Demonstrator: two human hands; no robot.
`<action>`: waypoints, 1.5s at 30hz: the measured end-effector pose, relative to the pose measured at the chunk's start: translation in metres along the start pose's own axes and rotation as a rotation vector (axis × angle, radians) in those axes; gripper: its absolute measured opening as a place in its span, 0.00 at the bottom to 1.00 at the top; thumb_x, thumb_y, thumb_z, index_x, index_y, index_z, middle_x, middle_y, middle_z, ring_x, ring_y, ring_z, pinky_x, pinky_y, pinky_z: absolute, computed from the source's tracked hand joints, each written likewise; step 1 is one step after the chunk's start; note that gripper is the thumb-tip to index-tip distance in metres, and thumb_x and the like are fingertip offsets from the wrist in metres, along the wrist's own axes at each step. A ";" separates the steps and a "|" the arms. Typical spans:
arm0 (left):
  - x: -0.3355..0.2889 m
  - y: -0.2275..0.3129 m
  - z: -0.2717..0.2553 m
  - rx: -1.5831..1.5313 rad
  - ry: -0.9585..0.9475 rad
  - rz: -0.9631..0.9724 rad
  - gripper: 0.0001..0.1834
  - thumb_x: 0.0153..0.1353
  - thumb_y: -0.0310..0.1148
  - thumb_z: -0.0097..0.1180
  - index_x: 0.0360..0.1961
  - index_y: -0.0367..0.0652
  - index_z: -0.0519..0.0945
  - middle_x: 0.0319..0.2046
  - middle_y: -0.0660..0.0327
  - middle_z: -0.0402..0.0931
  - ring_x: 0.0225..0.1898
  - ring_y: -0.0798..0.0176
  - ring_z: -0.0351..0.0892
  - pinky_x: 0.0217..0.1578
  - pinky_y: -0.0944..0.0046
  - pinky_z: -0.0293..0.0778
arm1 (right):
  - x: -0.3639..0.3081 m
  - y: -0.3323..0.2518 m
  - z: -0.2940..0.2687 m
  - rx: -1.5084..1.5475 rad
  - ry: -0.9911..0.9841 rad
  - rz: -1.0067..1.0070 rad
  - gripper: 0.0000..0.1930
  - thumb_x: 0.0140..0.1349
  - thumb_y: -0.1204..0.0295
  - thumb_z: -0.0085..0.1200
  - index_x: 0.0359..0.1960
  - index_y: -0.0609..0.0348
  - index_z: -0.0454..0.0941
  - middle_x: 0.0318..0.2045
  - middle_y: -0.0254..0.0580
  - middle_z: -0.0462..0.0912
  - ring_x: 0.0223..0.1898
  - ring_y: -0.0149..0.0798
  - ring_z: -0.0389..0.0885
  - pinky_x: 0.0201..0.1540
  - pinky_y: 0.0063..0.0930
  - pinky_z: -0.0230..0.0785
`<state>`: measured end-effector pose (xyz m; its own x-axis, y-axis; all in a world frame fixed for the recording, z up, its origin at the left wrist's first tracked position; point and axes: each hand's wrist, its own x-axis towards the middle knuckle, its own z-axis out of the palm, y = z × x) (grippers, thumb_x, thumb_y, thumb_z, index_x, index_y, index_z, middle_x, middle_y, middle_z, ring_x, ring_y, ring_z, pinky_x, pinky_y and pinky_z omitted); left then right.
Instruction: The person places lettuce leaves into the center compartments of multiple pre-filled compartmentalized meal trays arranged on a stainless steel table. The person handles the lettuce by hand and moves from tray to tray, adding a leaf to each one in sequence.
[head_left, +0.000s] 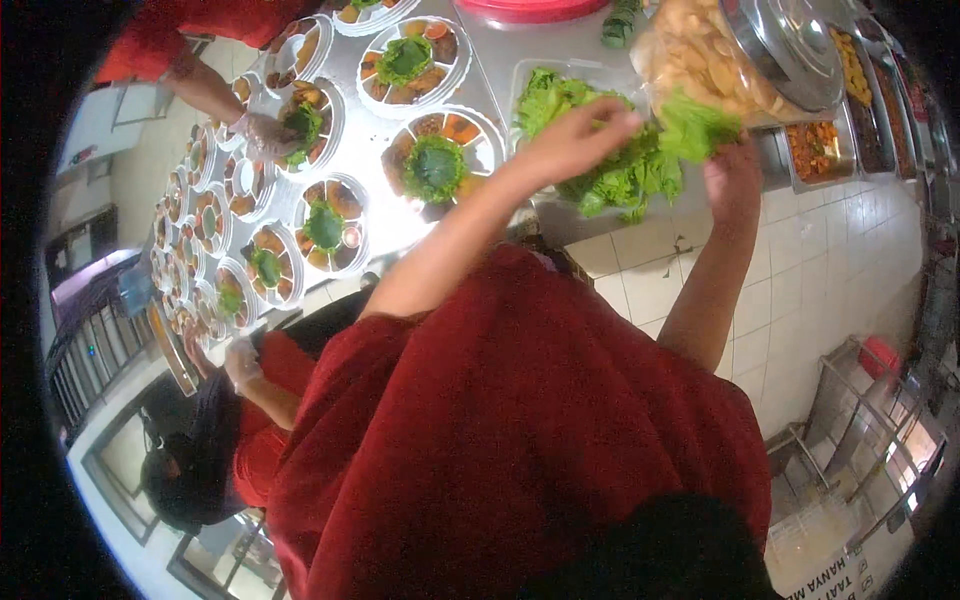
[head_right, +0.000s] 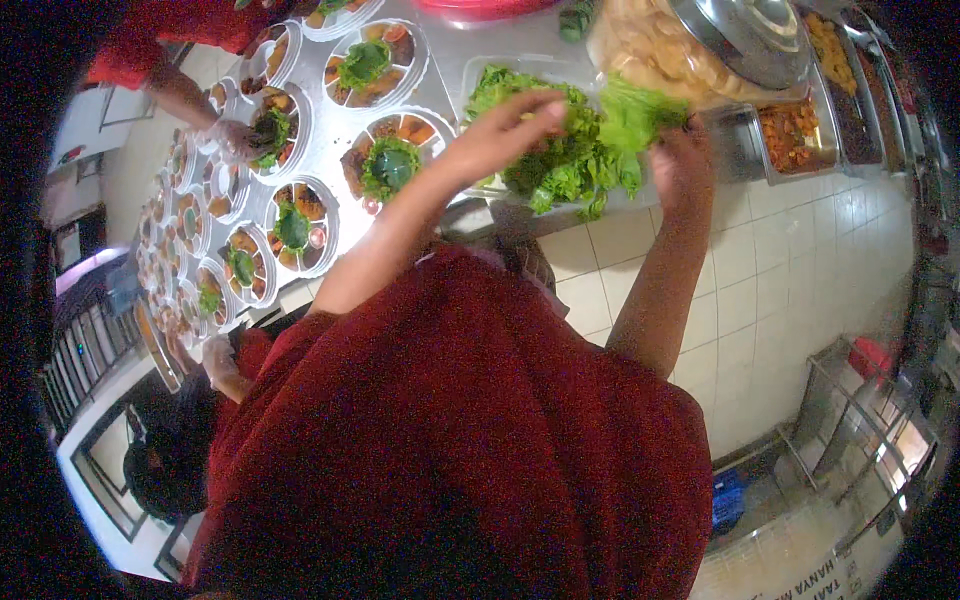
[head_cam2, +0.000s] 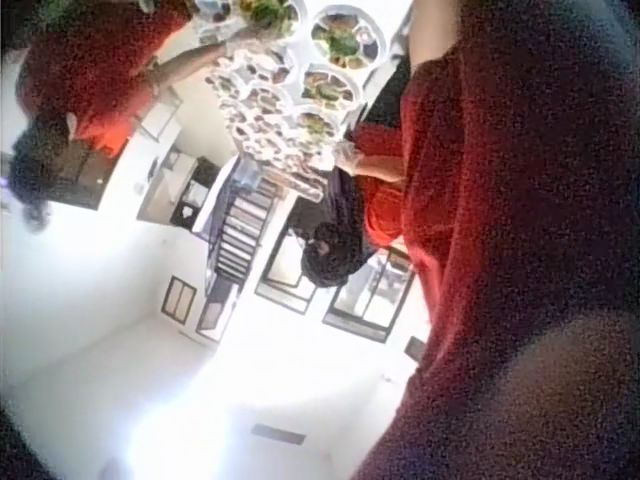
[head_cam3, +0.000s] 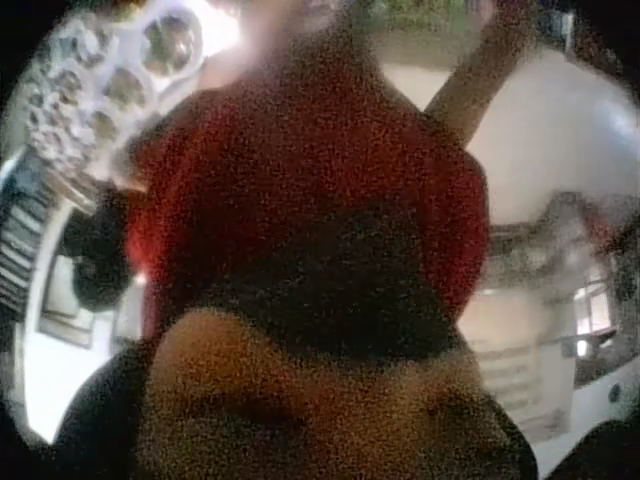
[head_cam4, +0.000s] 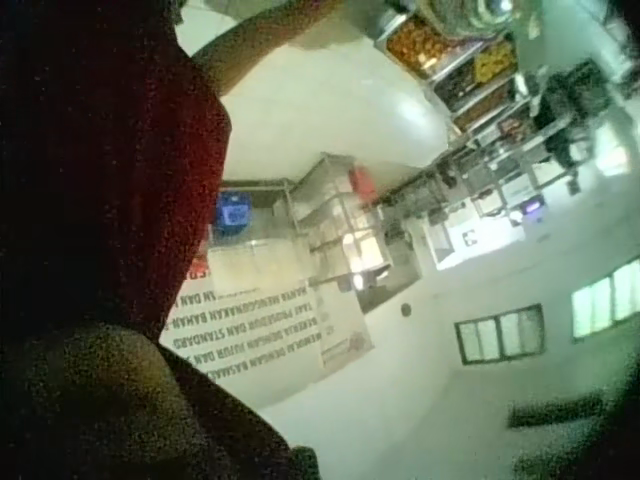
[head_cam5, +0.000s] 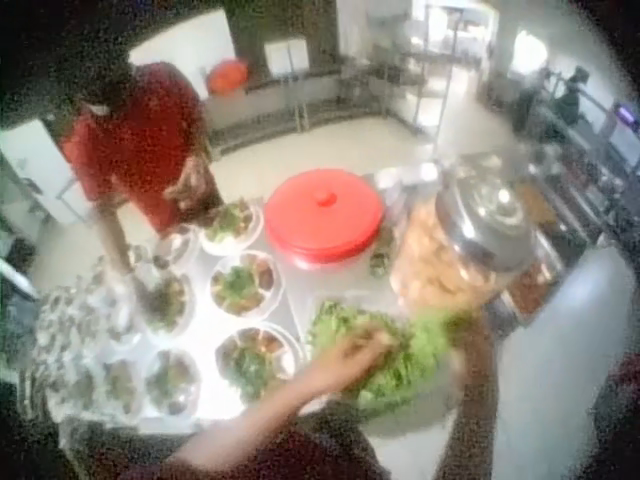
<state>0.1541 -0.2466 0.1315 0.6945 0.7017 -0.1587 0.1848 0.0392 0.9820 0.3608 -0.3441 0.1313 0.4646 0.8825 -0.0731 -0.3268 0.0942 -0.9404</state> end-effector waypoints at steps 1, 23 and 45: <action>0.003 0.005 0.007 -0.026 -0.058 -0.033 0.23 0.59 0.46 0.49 0.46 0.36 0.72 0.34 0.62 0.75 0.37 0.73 0.72 0.37 0.74 0.67 | -0.003 -0.001 0.009 0.280 0.011 0.069 0.23 0.48 0.79 0.50 0.50 0.60 0.66 0.46 0.43 0.72 0.48 0.39 0.71 0.52 0.33 0.63; 0.004 0.006 0.020 -0.379 -0.159 0.269 0.21 0.52 0.34 0.59 0.45 0.37 0.68 0.36 0.58 0.77 0.39 0.67 0.75 0.40 0.69 0.71 | -0.029 -0.011 -0.076 -0.027 0.126 -0.006 0.17 0.55 0.59 0.47 0.40 0.58 0.73 0.34 0.43 0.76 0.34 0.44 0.74 0.39 0.37 0.68; -0.200 -0.053 -0.257 -0.162 0.457 0.002 0.25 0.45 0.48 0.63 0.39 0.40 0.77 0.36 0.60 0.76 0.39 0.65 0.72 0.44 0.66 0.66 | -0.018 0.057 0.361 -0.671 -0.877 0.181 0.11 0.53 0.77 0.54 0.39 0.65 0.71 0.37 0.37 0.74 0.39 0.29 0.71 0.45 0.22 0.63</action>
<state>-0.1732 -0.2065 0.1372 0.3114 0.9412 -0.1308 0.0476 0.1220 0.9914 0.0367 -0.1878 0.1985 -0.3725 0.9024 -0.2164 0.3023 -0.1025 -0.9477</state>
